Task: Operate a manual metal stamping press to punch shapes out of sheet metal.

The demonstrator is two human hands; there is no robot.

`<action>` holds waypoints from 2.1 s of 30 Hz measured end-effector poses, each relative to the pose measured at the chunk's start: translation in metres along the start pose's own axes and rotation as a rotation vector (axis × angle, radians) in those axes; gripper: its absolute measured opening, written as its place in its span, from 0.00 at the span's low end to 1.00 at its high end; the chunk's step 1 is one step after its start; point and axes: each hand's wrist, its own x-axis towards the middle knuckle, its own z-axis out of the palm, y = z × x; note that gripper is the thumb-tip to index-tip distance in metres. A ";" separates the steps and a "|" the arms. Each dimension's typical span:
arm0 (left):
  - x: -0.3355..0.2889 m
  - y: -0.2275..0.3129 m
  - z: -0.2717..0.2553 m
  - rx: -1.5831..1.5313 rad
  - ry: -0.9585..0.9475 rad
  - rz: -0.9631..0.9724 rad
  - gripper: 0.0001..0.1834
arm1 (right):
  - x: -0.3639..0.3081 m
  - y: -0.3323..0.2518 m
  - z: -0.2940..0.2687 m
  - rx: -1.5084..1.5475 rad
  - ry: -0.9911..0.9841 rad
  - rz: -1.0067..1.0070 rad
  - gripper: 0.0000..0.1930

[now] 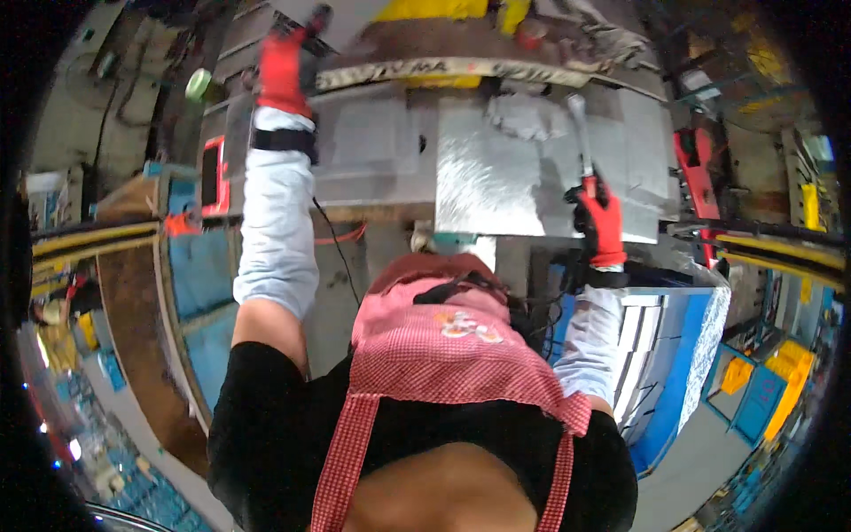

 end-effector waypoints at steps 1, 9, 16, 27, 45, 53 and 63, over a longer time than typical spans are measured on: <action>0.012 0.028 -0.034 0.225 -0.174 0.122 0.11 | -0.012 -0.024 0.009 0.039 -0.003 -0.078 0.11; 0.023 0.116 -0.071 0.421 -1.030 0.548 0.12 | -0.025 -0.100 0.045 -0.574 -0.310 -0.739 0.35; 0.040 0.107 -0.028 0.129 -1.221 0.714 0.11 | -0.035 -0.134 0.073 -0.193 -0.678 -0.109 0.36; -0.005 0.049 -0.022 -1.154 -0.674 -0.836 0.28 | 0.086 -0.163 0.130 -0.101 -0.569 -0.494 0.16; -0.070 0.055 0.029 -1.385 -0.478 -0.844 0.22 | 0.068 -0.163 0.138 0.007 -0.295 -0.407 0.29; -0.071 0.064 0.038 -1.266 -0.377 -0.883 0.19 | -0.018 0.019 -0.009 0.021 0.039 0.006 0.21; -0.067 0.068 0.040 -1.189 -0.288 -0.872 0.13 | -0.021 0.085 -0.046 0.139 0.042 0.013 0.11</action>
